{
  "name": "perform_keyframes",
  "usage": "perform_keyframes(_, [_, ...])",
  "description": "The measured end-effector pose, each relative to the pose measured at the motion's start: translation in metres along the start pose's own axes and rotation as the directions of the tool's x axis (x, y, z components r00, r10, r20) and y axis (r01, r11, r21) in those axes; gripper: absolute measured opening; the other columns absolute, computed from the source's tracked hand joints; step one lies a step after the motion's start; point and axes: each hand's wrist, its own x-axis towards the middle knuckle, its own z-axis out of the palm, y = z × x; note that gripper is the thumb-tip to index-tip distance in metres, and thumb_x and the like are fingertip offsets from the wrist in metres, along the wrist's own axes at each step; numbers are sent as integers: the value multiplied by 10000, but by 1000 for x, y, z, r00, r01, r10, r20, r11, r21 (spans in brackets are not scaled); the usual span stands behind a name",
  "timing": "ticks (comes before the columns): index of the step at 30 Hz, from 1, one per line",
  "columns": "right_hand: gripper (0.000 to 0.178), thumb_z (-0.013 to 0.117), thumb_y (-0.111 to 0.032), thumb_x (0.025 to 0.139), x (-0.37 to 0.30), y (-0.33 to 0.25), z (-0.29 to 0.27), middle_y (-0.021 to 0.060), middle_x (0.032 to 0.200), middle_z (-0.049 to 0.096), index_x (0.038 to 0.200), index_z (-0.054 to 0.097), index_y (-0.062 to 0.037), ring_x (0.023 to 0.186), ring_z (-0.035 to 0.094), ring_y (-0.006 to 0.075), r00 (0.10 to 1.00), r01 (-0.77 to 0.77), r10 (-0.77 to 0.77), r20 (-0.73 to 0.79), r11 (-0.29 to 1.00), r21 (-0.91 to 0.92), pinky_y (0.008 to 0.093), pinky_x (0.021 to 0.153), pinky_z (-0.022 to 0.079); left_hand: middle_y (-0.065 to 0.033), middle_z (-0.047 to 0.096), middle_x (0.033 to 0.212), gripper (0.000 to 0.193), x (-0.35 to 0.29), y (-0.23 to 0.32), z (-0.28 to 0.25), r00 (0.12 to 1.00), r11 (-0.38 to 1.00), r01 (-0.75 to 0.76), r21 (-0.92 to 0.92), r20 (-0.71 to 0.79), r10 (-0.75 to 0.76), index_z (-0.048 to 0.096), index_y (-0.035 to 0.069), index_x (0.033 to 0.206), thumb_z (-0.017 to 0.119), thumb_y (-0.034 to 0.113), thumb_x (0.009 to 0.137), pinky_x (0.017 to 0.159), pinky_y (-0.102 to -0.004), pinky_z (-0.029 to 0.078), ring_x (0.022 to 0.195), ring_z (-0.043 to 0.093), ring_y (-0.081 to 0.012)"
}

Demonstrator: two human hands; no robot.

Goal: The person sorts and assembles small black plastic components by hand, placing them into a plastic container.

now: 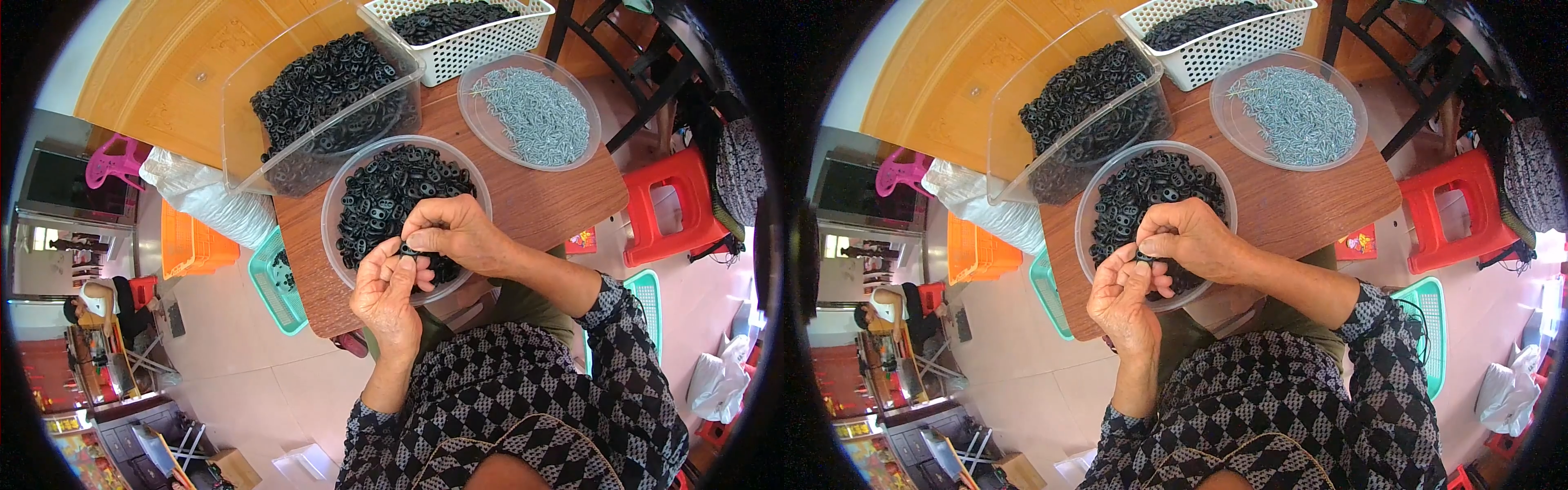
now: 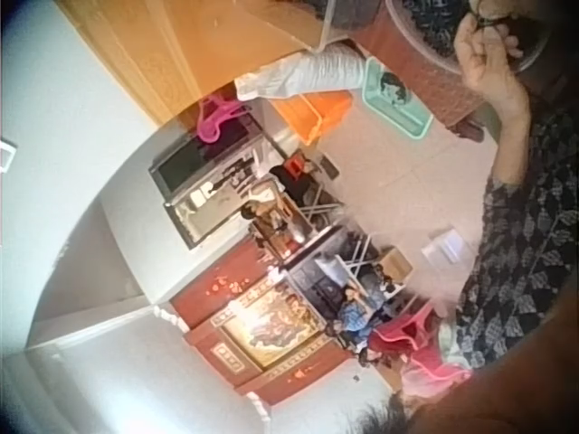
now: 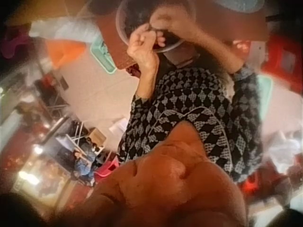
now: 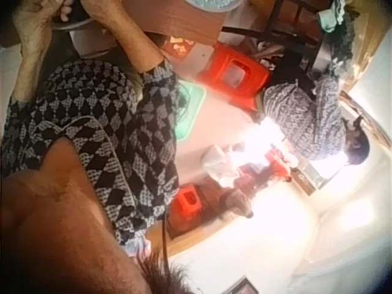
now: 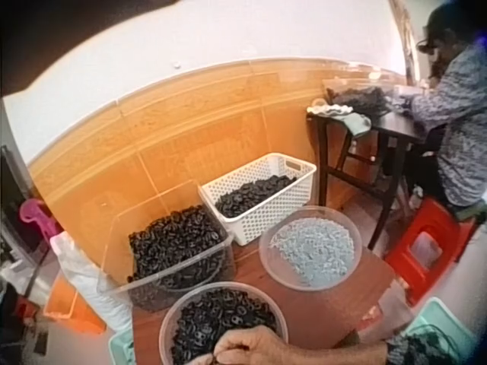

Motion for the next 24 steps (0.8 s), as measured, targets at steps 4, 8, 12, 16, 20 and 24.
perform_keyframes(4, [79,584,-38,860,-2,-1,5,18,715,605,821,617,21,644,564,58,1000,-8,8,-18,999,34,220,569,463,-117,647,803,288,0,-4,0,1000,1000,-2,10,2,2,522,-87,1160,578,35,905,547,-238,519,636,613,-140])
perform_keyframes(8, [94,557,-30,858,-5,-4,9,54,637,594,794,602,21,597,586,99,997,51,-56,-56,994,-95,274,573,485,-128,650,794,276,-1,-3,2,999,1000,-25,13,-22,26,552,-94,1126,595,52,896,519,-260,527,615,618,-160])
perform_keyframes(12, [76,570,-47,838,-8,2,8,88,674,602,820,613,12,666,592,174,968,211,-242,-62,926,-314,335,657,479,-116,648,808,246,-1,-7,3,997,998,-47,40,-57,49,568,-88,1115,576,45,908,535,-251,528,615,609,-145])
perform_keyframes(16, [106,602,-56,773,-14,4,9,93,761,596,860,628,-2,778,556,257,923,325,-383,-37,826,-460,370,715,451,-115,646,810,225,2,-6,4,996,999,-50,13,-68,51,577,-95,1084,582,38,903,538,-252,523,603,606,-142])
perform_keyframes(20, [218,642,-65,722,-19,-1,17,96,833,574,934,621,-18,800,534,271,909,287,-407,-88,766,-575,378,720,449,-91,642,848,179,5,-8,1,996,997,-48,-62,-75,44,597,-83,1034,597,13,883,592,-225,501,664,596,-120])
perform_keyframes(24, [286,676,-76,702,-16,7,17,105,874,574,974,607,-20,807,535,275,848,387,-530,-11,633,-670,375,710,457,-93,645,916,171,6,-11,-4,996,994,4,-111,-85,-13,600,-70,1029,598,4,875,621,-224,502,729,605,-123])
